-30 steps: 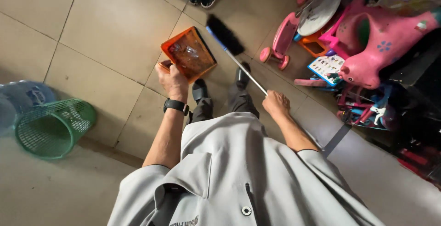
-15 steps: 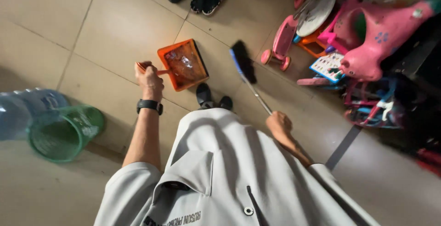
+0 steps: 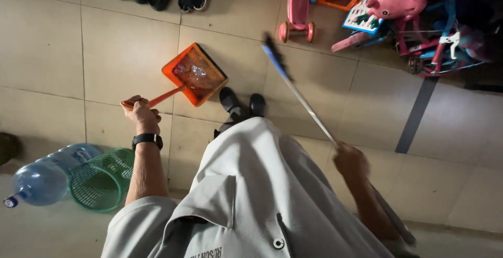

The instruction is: The person sweeps the tiled floor using a broom and an orange dustpan, moving debris from different areas of the hallway into the pan.

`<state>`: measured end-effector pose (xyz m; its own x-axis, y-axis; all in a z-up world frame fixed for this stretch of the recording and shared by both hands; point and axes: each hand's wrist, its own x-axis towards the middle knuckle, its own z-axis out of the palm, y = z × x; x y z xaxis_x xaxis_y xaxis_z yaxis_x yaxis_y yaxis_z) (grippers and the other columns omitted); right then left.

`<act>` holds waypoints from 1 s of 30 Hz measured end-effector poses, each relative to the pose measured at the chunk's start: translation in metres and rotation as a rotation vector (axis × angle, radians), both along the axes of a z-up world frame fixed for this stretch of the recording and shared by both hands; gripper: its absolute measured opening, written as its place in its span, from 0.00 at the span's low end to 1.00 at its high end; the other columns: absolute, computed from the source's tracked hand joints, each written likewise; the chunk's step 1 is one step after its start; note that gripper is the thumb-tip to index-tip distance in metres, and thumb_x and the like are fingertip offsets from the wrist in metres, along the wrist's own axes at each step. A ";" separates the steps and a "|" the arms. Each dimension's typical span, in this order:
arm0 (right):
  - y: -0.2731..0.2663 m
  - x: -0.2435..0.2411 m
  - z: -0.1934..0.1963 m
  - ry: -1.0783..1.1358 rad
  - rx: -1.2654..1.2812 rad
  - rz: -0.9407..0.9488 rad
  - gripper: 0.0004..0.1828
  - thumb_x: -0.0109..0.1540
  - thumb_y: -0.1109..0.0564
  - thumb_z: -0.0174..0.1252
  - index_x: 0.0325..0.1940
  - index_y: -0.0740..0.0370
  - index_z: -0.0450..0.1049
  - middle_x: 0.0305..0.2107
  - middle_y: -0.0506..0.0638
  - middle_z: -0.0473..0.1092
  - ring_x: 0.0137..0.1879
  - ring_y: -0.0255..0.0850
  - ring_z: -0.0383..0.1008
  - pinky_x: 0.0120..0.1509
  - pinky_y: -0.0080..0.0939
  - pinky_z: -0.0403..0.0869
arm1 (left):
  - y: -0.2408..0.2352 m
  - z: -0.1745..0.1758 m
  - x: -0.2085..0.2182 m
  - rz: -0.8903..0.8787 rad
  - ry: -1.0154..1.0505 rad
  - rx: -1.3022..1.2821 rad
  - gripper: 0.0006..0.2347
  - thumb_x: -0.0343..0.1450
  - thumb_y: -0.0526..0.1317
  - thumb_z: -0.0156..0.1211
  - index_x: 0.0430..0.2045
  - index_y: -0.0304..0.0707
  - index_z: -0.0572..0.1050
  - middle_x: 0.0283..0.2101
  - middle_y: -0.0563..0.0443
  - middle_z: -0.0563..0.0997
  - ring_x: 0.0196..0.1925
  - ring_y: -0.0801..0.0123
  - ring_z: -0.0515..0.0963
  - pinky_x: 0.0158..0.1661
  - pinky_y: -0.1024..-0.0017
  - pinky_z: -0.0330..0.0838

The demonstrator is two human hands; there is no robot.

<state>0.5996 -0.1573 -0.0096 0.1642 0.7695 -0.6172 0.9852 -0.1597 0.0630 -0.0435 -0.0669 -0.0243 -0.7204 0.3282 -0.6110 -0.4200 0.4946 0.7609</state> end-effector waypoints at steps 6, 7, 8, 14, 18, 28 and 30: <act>-0.034 0.072 -0.022 -0.202 0.039 -0.197 0.14 0.62 0.56 0.54 0.44 0.63 0.82 0.43 0.62 0.79 0.49 0.60 0.81 0.53 0.59 0.79 | -0.006 -0.009 0.017 -0.017 -0.028 0.081 0.08 0.71 0.32 0.45 0.40 0.50 0.65 0.35 0.53 0.72 0.17 0.71 0.68 0.15 0.73 0.57; -0.034 0.075 -0.035 -0.190 0.038 -0.289 0.15 0.61 0.56 0.54 0.44 0.64 0.82 0.42 0.64 0.78 0.49 0.61 0.81 0.52 0.60 0.79 | -0.005 -0.012 0.021 -0.030 -0.014 0.085 0.08 0.71 0.32 0.45 0.40 0.50 0.65 0.35 0.52 0.73 0.17 0.71 0.68 0.15 0.73 0.57; -0.025 0.070 -0.048 -0.178 0.036 -0.381 0.15 0.60 0.56 0.54 0.44 0.65 0.81 0.41 0.65 0.78 0.48 0.62 0.80 0.52 0.60 0.78 | -0.002 -0.015 0.026 -0.044 0.000 0.089 0.08 0.71 0.32 0.45 0.40 0.49 0.65 0.35 0.52 0.73 0.16 0.71 0.68 0.14 0.72 0.58; -0.028 -0.059 -0.105 0.116 -0.071 -0.388 0.15 0.58 0.54 0.54 0.42 0.65 0.79 0.40 0.66 0.78 0.48 0.63 0.79 0.52 0.61 0.76 | -0.005 -0.017 0.035 -0.034 -0.009 0.102 0.09 0.70 0.32 0.47 0.40 0.48 0.66 0.33 0.50 0.71 0.15 0.71 0.65 0.14 0.71 0.56; -0.011 -0.115 -0.116 0.324 -0.115 -0.184 0.22 0.66 0.46 0.50 0.36 0.69 0.76 0.35 0.69 0.75 0.42 0.64 0.78 0.51 0.63 0.73 | -0.011 -0.017 0.026 -0.053 -0.046 0.137 0.08 0.71 0.34 0.48 0.42 0.48 0.65 0.30 0.50 0.68 0.14 0.72 0.62 0.14 0.72 0.55; -0.067 -0.119 -0.056 -0.029 0.315 -0.137 0.13 0.56 0.56 0.55 0.38 0.63 0.81 0.34 0.67 0.76 0.41 0.68 0.76 0.46 0.70 0.74 | -0.057 0.024 -0.117 -0.072 -0.055 0.185 0.09 0.69 0.33 0.47 0.42 0.44 0.67 0.33 0.52 0.74 0.15 0.73 0.66 0.13 0.73 0.57; -0.057 -0.158 -0.074 -0.019 0.202 -0.118 0.16 0.58 0.50 0.59 0.39 0.66 0.79 0.36 0.66 0.77 0.43 0.63 0.78 0.47 0.62 0.76 | -0.068 0.016 -0.134 -0.107 -0.072 0.224 0.09 0.70 0.35 0.47 0.43 0.45 0.67 0.33 0.51 0.73 0.16 0.74 0.67 0.14 0.74 0.59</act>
<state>0.4414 -0.2147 -0.0833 0.2707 0.8518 -0.4484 0.9578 -0.2853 0.0362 -0.1772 -0.1347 -0.0085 -0.6312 0.5332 -0.5633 -0.4314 0.3622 0.8263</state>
